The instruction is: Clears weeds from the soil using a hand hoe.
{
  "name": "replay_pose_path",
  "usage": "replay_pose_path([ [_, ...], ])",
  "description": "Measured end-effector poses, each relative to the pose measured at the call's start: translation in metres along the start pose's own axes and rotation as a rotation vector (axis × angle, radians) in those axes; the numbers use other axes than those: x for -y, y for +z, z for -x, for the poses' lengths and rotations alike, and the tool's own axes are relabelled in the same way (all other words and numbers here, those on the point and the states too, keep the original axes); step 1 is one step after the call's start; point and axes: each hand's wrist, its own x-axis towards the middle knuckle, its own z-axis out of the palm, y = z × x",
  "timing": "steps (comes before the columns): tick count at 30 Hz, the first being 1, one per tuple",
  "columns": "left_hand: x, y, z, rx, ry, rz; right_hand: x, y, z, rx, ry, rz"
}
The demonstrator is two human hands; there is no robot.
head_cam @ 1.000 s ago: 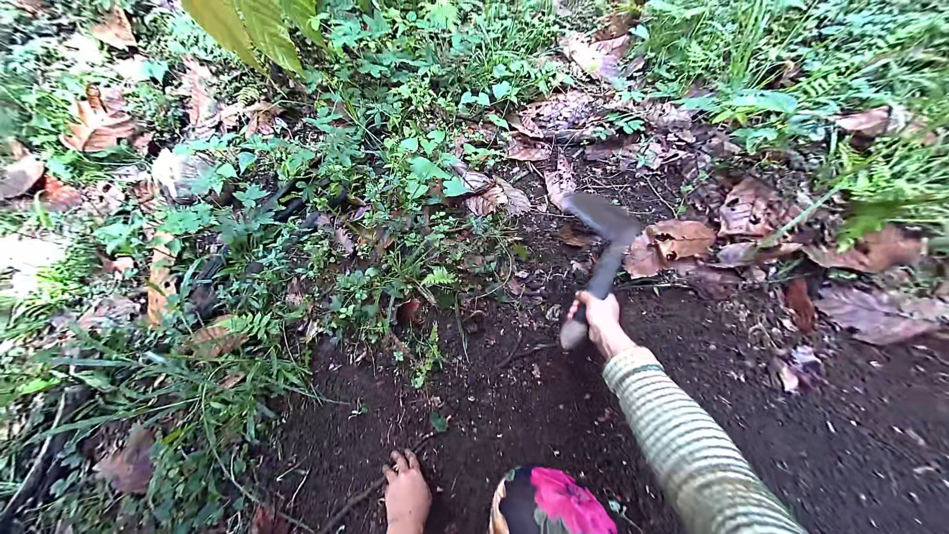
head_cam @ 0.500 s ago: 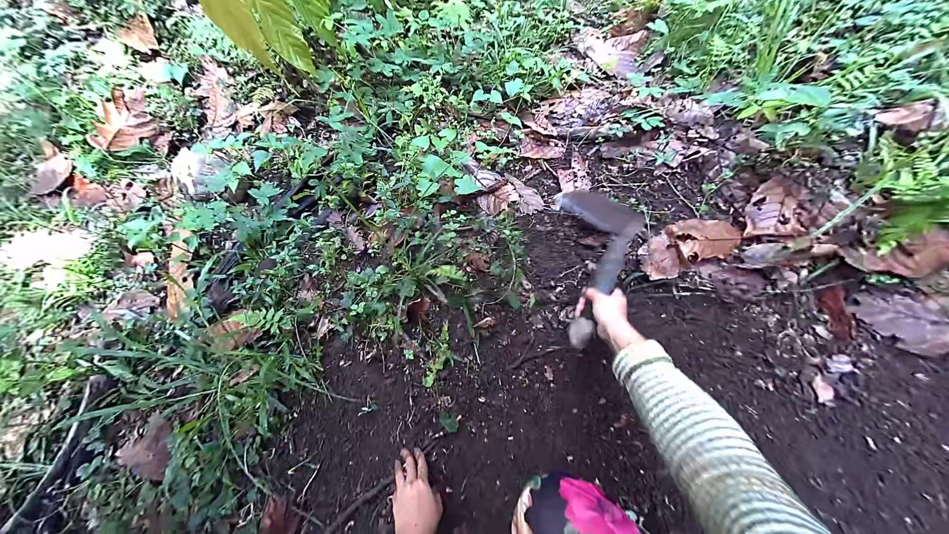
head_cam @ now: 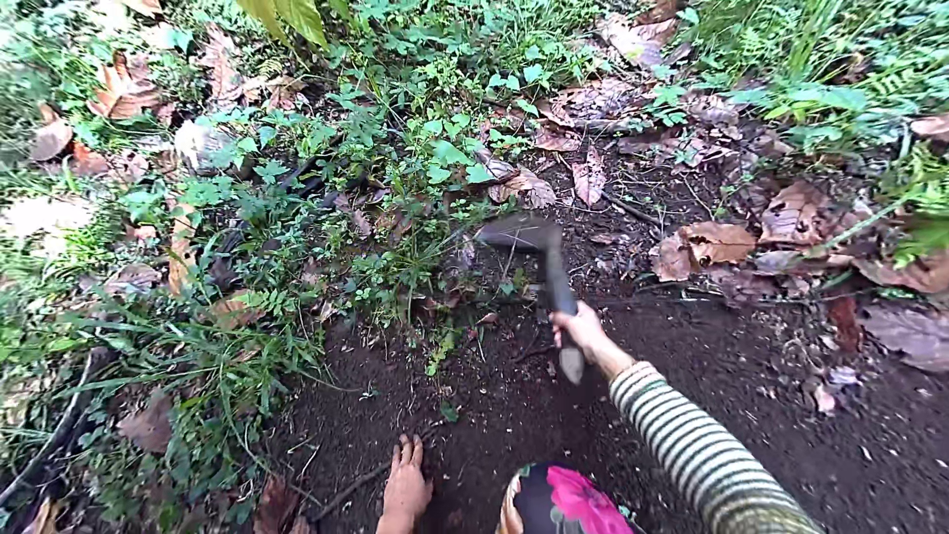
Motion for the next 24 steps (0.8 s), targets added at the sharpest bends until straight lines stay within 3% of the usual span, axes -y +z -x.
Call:
replay_pose_path([
  [2, -0.001, -0.003, 0.000, 0.025, -0.009, -0.026, 0.025, 0.016, -0.035, -0.191, -0.066, -0.231],
  [4, -0.005, -0.007, 0.000, 0.026, -0.007, -0.028, 0.021, 0.040, -0.059, -0.301, -0.072, -0.296],
  [6, -0.005, -0.013, 0.001, 0.038, -0.011, -0.050, -0.024, 0.063, -0.038, -0.183, -0.030, -0.067],
  [9, -0.006, -0.019, -0.002, 0.046, -0.001, -0.078, -0.084, 0.066, 0.044, 0.158, 0.110, 0.219],
  [12, -0.007, -0.015, 0.002, 0.063, -0.004, -0.053, -0.085, 0.033, 0.078, 0.261, 0.220, 0.243],
  [16, -0.001, -0.008, -0.001, 0.055, -0.007, -0.031, -0.032, 0.003, 0.039, 0.014, 0.028, 0.051],
  [19, -0.003, -0.006, 0.000, 0.048, -0.009, -0.042, -0.009, 0.015, -0.004, -0.234, -0.047, -0.259],
  [21, -0.004, -0.009, -0.001, 0.052, -0.010, -0.064, -0.035, 0.034, 0.005, -0.248, -0.017, -0.243],
  [24, -0.004, -0.012, 0.000, 0.051, 0.001, -0.060, -0.128, 0.048, 0.080, 0.009, 0.063, 0.146],
])
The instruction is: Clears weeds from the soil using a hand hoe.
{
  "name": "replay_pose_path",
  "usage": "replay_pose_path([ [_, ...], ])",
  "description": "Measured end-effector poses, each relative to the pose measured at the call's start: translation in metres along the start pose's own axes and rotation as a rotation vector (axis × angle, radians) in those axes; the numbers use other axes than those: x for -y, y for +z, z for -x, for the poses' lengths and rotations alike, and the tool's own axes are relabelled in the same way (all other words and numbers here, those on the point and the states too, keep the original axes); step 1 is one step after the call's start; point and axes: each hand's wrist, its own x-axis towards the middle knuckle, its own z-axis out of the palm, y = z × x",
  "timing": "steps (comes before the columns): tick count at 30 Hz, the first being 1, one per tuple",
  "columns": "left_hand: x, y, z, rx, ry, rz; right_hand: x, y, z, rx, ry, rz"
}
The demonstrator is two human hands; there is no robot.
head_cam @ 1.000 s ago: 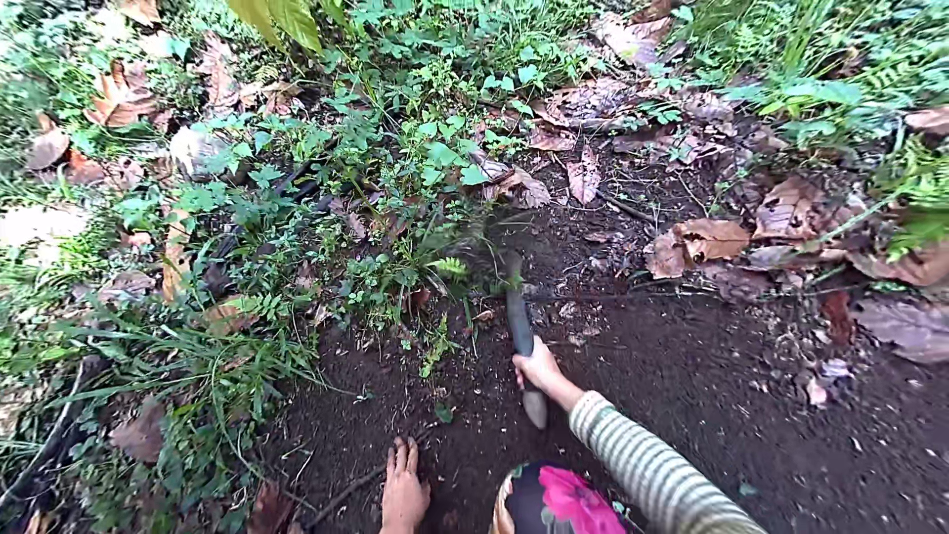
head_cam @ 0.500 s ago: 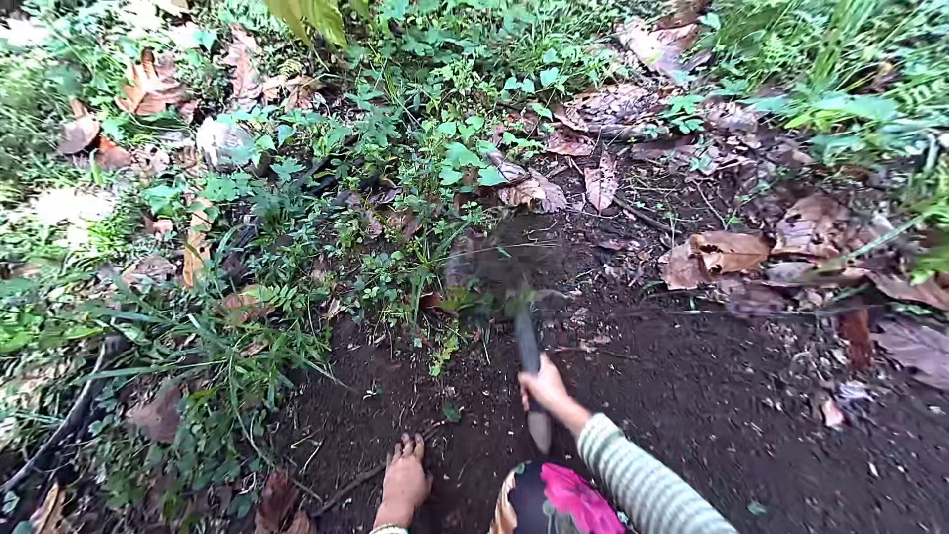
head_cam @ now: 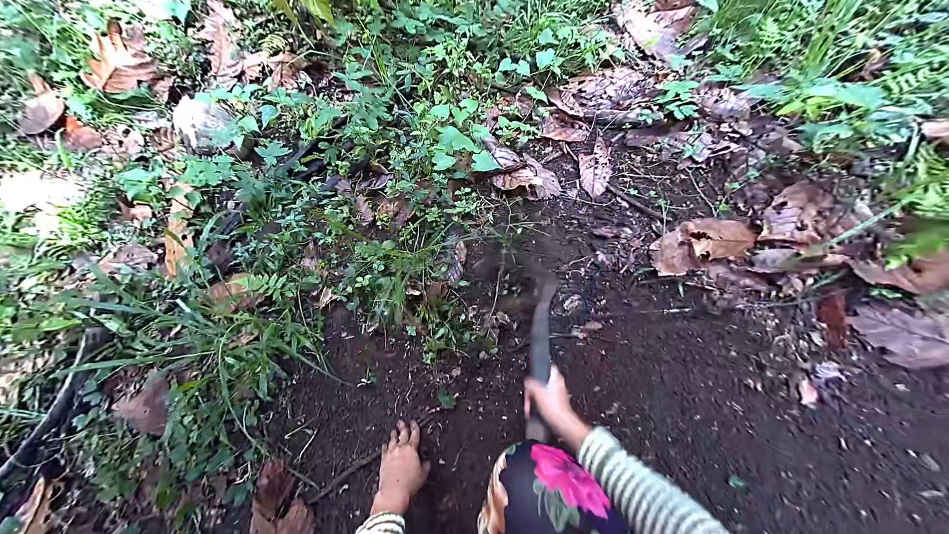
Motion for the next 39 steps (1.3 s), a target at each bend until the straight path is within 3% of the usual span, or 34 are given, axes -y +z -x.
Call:
replay_pose_path([
  [2, 0.004, 0.003, 0.000, -0.004, 0.003, 0.019, -0.048, -0.002, 0.036, 0.140, 0.023, 0.369],
  [5, 0.006, 0.005, -0.001, -0.007, 0.018, 0.032, -0.044, -0.036, 0.055, 0.246, 0.016, 0.599],
  [7, 0.008, 0.004, 0.000, -0.023, 0.028, 0.026, -0.021, -0.059, 0.051, 0.201, -0.009, 0.418],
  [9, 0.008, 0.005, 0.001, -0.051, 0.038, 0.040, 0.005, -0.070, 0.034, 0.074, -0.004, 0.067],
  [12, 0.008, 0.009, 0.002, -0.058, 0.034, 0.045, 0.039, -0.067, -0.012, -0.209, -0.004, -0.363],
  [14, 0.005, 0.008, 0.002, -0.061, 0.027, 0.054, 0.035, -0.055, -0.031, -0.320, 0.013, -0.497],
  [18, -0.002, 0.011, 0.003, -0.141, -0.001, 0.111, -0.038, -0.037, 0.031, -0.063, 0.122, 0.000],
  [21, -0.007, 0.014, 0.011, -0.170, -0.039, 0.185, -0.037, -0.048, 0.049, 0.057, 0.171, 0.142],
  [23, -0.008, 0.010, 0.011, -0.133, -0.049, 0.153, -0.002, -0.054, 0.029, 0.013, 0.113, 0.023],
  [26, -0.006, 0.012, 0.008, -0.087, -0.021, 0.090, 0.087, -0.046, -0.023, -0.133, -0.106, -0.110],
  [28, -0.004, 0.017, 0.007, -0.084, 0.017, 0.051, 0.150, -0.024, -0.062, -0.218, -0.198, -0.275],
  [30, -0.002, 0.024, 0.008, -0.100, 0.046, 0.027, 0.186, 0.014, -0.089, -0.224, -0.188, -0.392],
  [32, 0.000, 0.028, 0.008, -0.106, 0.046, 0.021, 0.167, 0.062, -0.086, -0.132, -0.166, -0.249],
  [34, -0.001, 0.031, 0.010, -0.102, 0.041, 0.020, 0.104, 0.087, -0.047, 0.132, -0.102, 0.175],
  [37, -0.002, 0.029, 0.007, -0.107, 0.041, 0.024, 0.049, 0.075, 0.005, 0.417, -0.014, 0.567],
  [39, -0.004, 0.026, 0.010, -0.086, 0.034, 0.023, 0.053, 0.055, 0.015, 0.488, 0.029, 0.605],
])
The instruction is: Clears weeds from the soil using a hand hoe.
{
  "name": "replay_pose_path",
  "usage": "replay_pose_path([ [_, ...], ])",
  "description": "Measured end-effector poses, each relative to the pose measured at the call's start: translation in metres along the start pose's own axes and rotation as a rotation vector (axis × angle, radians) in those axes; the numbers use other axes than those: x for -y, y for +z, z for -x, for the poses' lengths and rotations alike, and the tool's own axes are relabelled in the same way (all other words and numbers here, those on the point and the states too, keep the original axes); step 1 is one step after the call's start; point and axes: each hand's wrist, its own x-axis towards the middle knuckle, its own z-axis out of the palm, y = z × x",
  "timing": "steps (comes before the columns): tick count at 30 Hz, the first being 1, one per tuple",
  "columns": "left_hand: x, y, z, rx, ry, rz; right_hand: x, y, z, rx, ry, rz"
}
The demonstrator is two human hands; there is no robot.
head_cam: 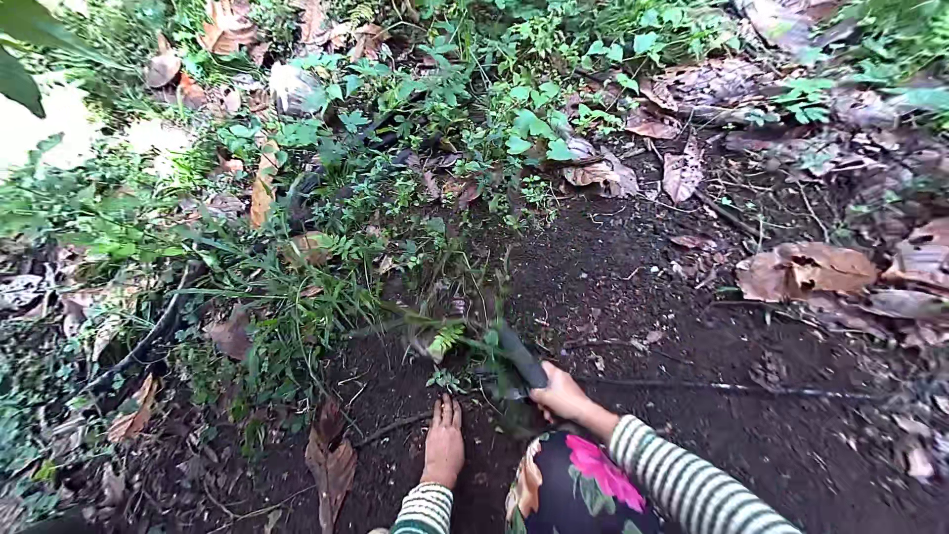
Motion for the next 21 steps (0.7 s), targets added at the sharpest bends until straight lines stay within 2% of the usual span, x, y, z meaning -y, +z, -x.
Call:
replay_pose_path([
  [2, -0.001, -0.005, 0.000, 0.016, -0.005, 0.001, 0.016, -0.029, 0.001, -0.070, -0.034, -0.102],
  [5, -0.001, -0.003, -0.001, 0.009, 0.000, 0.014, 0.064, -0.066, -0.019, -0.318, -0.163, -0.432],
  [8, -0.003, -0.001, -0.002, 0.014, -0.008, 0.000, 0.093, -0.071, -0.062, -0.522, -0.198, -0.659],
  [9, -0.004, -0.002, -0.002, 0.017, -0.016, 0.006, 0.084, -0.059, -0.068, -0.507, -0.181, -0.622],
  [12, -0.004, -0.001, -0.003, 0.000, -0.018, 0.039, 0.017, -0.009, -0.033, -0.243, -0.071, -0.291],
  [15, -0.002, 0.002, -0.002, 0.004, -0.004, 0.075, -0.020, -0.005, 0.000, -0.149, 0.033, -0.224],
  [18, 0.000, -0.001, -0.003, 0.015, 0.001, 0.094, 0.011, -0.042, 0.001, -0.262, -0.024, -0.385],
  [21, -0.001, 0.001, -0.004, -0.005, 0.001, 0.083, 0.059, -0.070, -0.031, -0.450, -0.160, -0.558],
])
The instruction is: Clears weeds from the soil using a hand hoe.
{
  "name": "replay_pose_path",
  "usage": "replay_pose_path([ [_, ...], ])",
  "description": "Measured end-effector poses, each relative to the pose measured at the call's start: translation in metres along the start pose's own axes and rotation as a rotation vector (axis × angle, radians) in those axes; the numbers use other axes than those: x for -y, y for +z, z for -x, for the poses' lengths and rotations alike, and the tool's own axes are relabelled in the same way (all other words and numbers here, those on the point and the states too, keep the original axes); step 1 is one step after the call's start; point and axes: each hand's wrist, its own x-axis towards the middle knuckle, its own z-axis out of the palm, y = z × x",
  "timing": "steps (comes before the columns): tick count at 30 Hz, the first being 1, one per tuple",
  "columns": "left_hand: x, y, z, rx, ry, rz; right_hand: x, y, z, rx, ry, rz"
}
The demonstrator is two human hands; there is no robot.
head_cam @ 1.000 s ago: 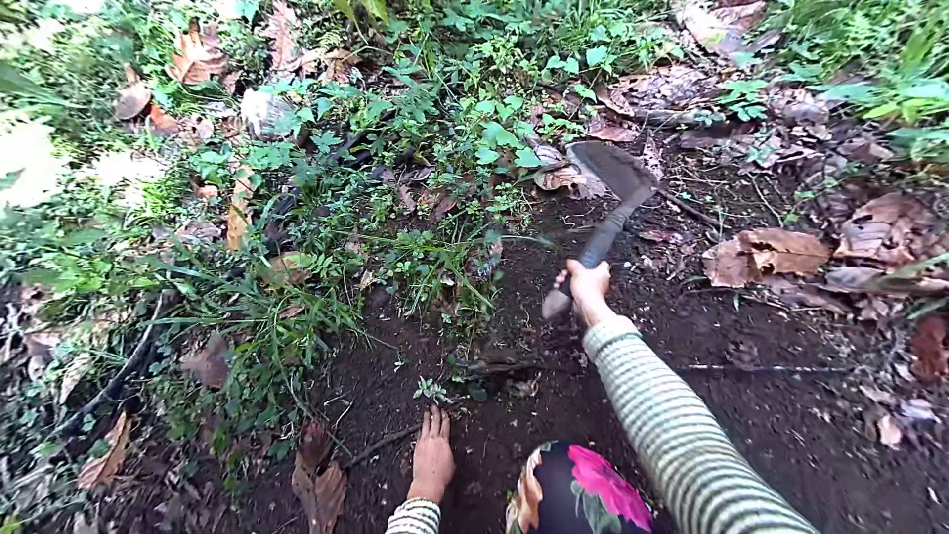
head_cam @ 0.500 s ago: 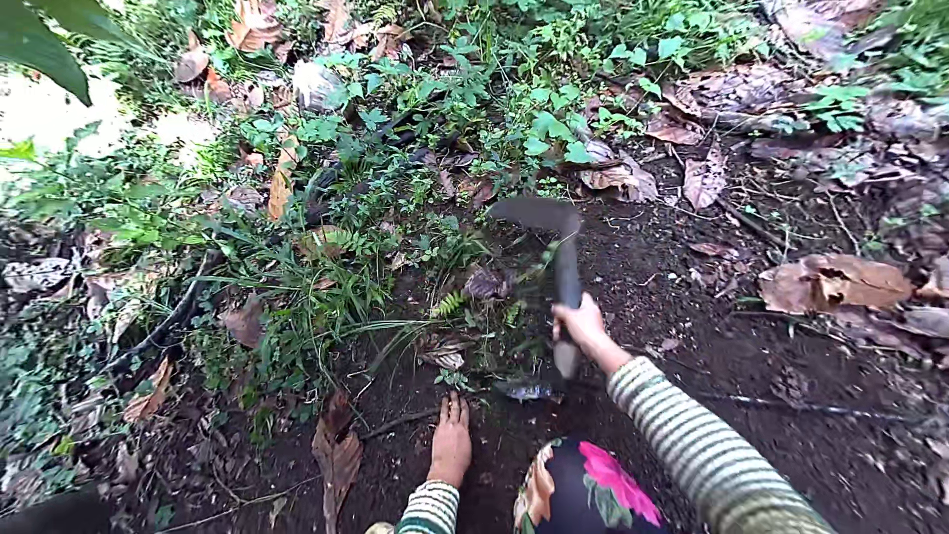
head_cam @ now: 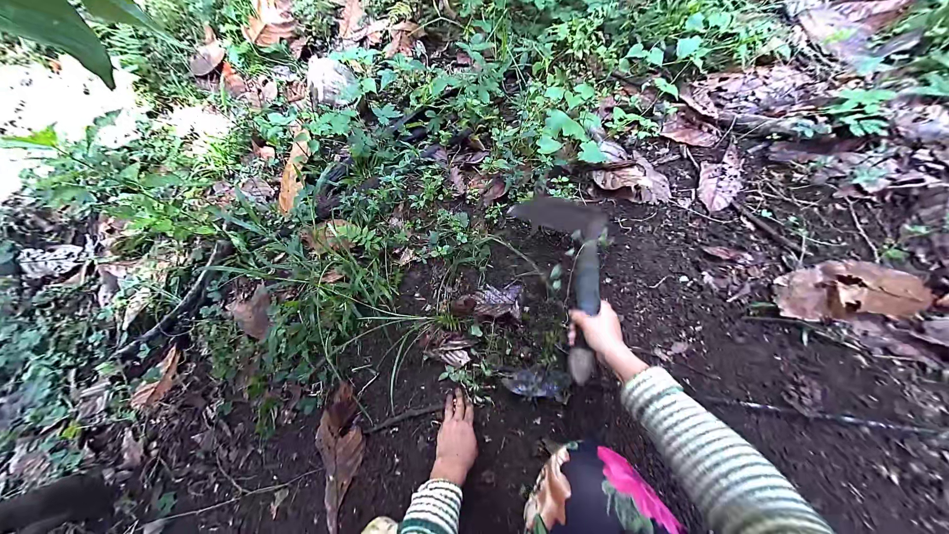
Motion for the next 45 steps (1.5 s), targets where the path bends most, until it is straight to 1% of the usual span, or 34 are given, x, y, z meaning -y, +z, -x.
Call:
replay_pose_path([
  [1, -0.002, 0.002, 0.000, 0.000, -0.007, -0.002, 0.002, 0.010, -0.009, -0.032, -0.015, -0.048],
  [2, -0.003, 0.004, 0.001, -0.005, -0.016, -0.004, -0.008, 0.019, -0.011, -0.031, -0.010, -0.043],
  [4, -0.003, 0.008, 0.000, -0.032, -0.020, -0.021, -0.051, 0.024, 0.016, 0.091, 0.045, 0.131],
  [5, -0.003, 0.010, 0.000, -0.046, -0.013, -0.029, -0.077, 0.017, 0.036, 0.171, 0.084, 0.246],
  [7, -0.003, 0.010, -0.002, -0.057, -0.003, -0.037, -0.113, -0.007, 0.068, 0.258, 0.105, 0.497],
  [8, -0.002, 0.011, 0.000, -0.057, -0.002, -0.037, -0.121, -0.021, 0.080, 0.290, 0.114, 0.594],
  [9, -0.003, 0.011, 0.000, -0.060, -0.004, -0.025, -0.120, -0.034, 0.086, 0.314, 0.122, 0.647],
  [10, -0.004, 0.010, 0.000, -0.060, -0.010, -0.018, -0.114, -0.042, 0.088, 0.309, 0.116, 0.642],
  [12, -0.005, 0.010, 0.000, -0.070, -0.015, -0.019, -0.093, -0.044, 0.076, 0.258, 0.108, 0.482],
  [14, -0.004, 0.011, 0.000, -0.086, -0.015, -0.022, -0.062, -0.028, 0.056, 0.158, 0.073, 0.213],
  [16, -0.004, 0.011, 0.000, -0.089, -0.013, -0.034, -0.040, -0.002, 0.030, 0.054, 0.037, -0.023],
  [17, -0.005, 0.012, 0.000, -0.089, -0.013, -0.035, -0.040, 0.009, 0.020, 0.013, 0.039, -0.083],
  [18, -0.006, 0.012, 0.001, -0.092, -0.015, -0.028, -0.050, 0.014, 0.017, 0.010, 0.046, -0.071],
  [19, -0.005, 0.012, 0.002, -0.112, -0.018, -0.006, -0.067, 0.013, 0.025, 0.056, 0.057, 0.027],
  [20, -0.002, 0.010, 0.004, -0.168, -0.027, 0.038, -0.087, 0.006, 0.040, 0.142, 0.057, 0.191],
  [22, 0.002, 0.006, 0.008, -0.393, -0.087, 0.161, -0.125, -0.015, 0.071, 0.297, 0.029, 0.563],
  [23, 0.006, 0.004, 0.010, -0.522, -0.128, 0.216, -0.136, -0.024, 0.078, 0.345, 0.022, 0.693],
  [24, 0.010, 0.004, 0.013, -0.619, -0.174, 0.247, -0.136, -0.032, 0.082, 0.373, 0.024, 0.753],
  [25, 0.016, 0.002, 0.017, -0.631, -0.231, 0.263, -0.123, -0.036, 0.083, 0.375, 0.025, 0.747],
  [26, 0.023, -0.002, 0.019, -0.596, -0.285, 0.262, -0.101, -0.037, 0.079, 0.366, 0.029, 0.693],
  [28, 0.037, -0.006, 0.020, -0.478, -0.356, 0.255, -0.048, -0.025, 0.056, 0.304, 0.011, 0.505],
  [30, 0.047, -0.003, 0.017, -0.346, -0.356, 0.268, 0.007, -0.001, 0.022, 0.202, -0.063, 0.299],
  [32, 0.052, 0.009, 0.014, -0.303, -0.311, 0.312, 0.044, 0.034, -0.015, 0.090, -0.128, 0.066],
  [33, 0.054, 0.014, 0.014, -0.297, -0.299, 0.324, 0.051, 0.054, -0.032, 0.041, -0.135, -0.025],
  [34, 0.055, 0.017, 0.013, -0.285, -0.292, 0.331, 0.047, 0.074, -0.044, -0.002, -0.137, -0.054],
  [35, 0.055, 0.017, 0.013, -0.271, -0.286, 0.336, 0.033, 0.089, -0.046, -0.011, -0.134, -0.013],
  [36, 0.055, 0.017, 0.013, -0.261, -0.279, 0.338, 0.011, 0.096, -0.038, 0.032, -0.112, 0.107],
  [37, 0.056, 0.015, 0.013, -0.245, -0.272, 0.337, -0.014, 0.097, -0.023, 0.113, -0.068, 0.249],
  [38, 0.058, 0.013, 0.013, -0.234, -0.263, 0.332, -0.036, 0.094, -0.007, 0.182, -0.009, 0.328],
  [39, 0.059, 0.012, 0.013, -0.229, -0.254, 0.332, -0.049, 0.088, 0.006, 0.220, 0.039, 0.366],
  [40, 0.059, 0.014, 0.014, -0.217, -0.250, 0.333, -0.052, 0.079, 0.014, 0.244, 0.083, 0.371],
  [42, 0.060, 0.015, 0.015, -0.205, -0.240, 0.342, -0.032, 0.062, 0.015, 0.247, 0.124, 0.300],
  [44, 0.060, 0.016, 0.015, -0.216, -0.237, 0.368, 0.002, 0.057, 0.001, 0.198, 0.072, 0.227],
  [45, 0.059, 0.017, 0.014, -0.222, -0.237, 0.384, 0.019, 0.062, -0.009, 0.159, 0.032, 0.176],
])
